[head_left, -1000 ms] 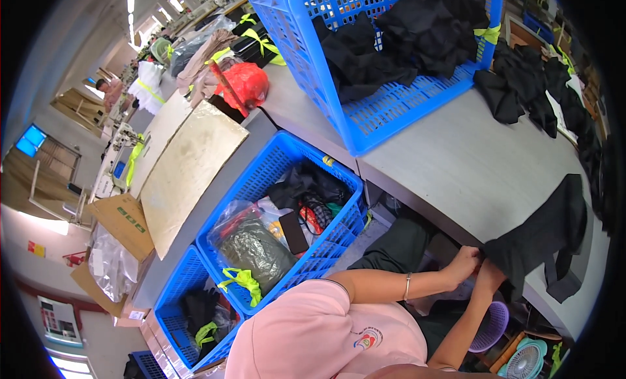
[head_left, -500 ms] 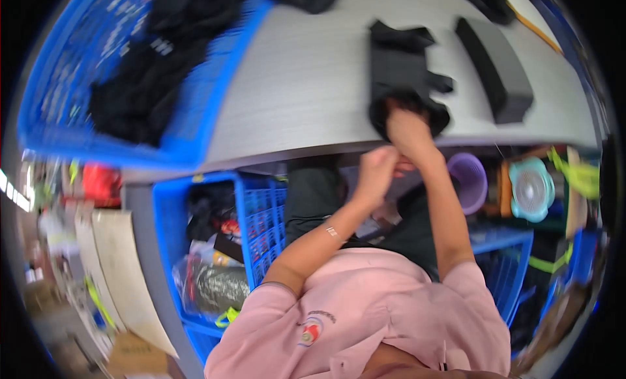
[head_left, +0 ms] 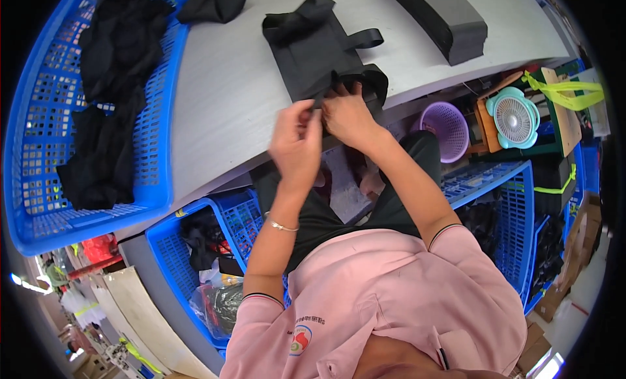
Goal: The person is manually fitting black fabric covers onto grey foam-like padding components at a workbench.
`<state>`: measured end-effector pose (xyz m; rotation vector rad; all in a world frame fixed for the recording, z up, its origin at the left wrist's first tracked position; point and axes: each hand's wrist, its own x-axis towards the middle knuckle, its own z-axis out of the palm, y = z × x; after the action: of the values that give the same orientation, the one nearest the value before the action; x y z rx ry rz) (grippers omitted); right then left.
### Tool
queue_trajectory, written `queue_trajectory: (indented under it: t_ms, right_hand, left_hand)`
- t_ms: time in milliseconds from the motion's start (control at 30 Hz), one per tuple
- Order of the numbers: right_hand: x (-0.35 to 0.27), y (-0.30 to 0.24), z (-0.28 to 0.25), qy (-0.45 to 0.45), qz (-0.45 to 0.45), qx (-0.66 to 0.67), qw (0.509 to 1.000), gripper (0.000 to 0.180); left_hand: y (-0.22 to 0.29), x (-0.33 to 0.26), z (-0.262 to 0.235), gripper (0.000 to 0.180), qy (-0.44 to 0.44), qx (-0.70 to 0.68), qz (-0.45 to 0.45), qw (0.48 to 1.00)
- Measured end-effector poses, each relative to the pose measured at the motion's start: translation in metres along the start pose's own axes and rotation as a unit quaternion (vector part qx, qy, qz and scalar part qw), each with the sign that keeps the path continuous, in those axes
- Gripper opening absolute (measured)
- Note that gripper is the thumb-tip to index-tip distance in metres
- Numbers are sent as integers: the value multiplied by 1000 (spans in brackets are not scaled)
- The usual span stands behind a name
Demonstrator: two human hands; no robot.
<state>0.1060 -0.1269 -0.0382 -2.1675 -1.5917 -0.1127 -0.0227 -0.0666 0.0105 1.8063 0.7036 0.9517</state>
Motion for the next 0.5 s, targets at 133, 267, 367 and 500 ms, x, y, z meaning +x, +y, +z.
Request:
queue_trajectory:
  t_ms: [133, 267, 367, 500]
  right_hand:
    - [-2, -7, 2, 2, -28, -77, 997, 30]
    - [5, -27, -3, 22, 15, -28, 999, 41]
    - [9, -34, 12, 208, -33, 217, 953, 44]
    - [0, -30, 18, -66, 38, 232, 970, 36]
  left_hand:
    - [-17, 14, -36, 32, 35, 88, 31, 995]
    - [19, 43, -9, 44, -5, 227, 295, 928]
    - [41, 58, 23, 39, -125, 203, 383, 893]
    - [33, 62, 50, 18, -213, 210, 411, 861]
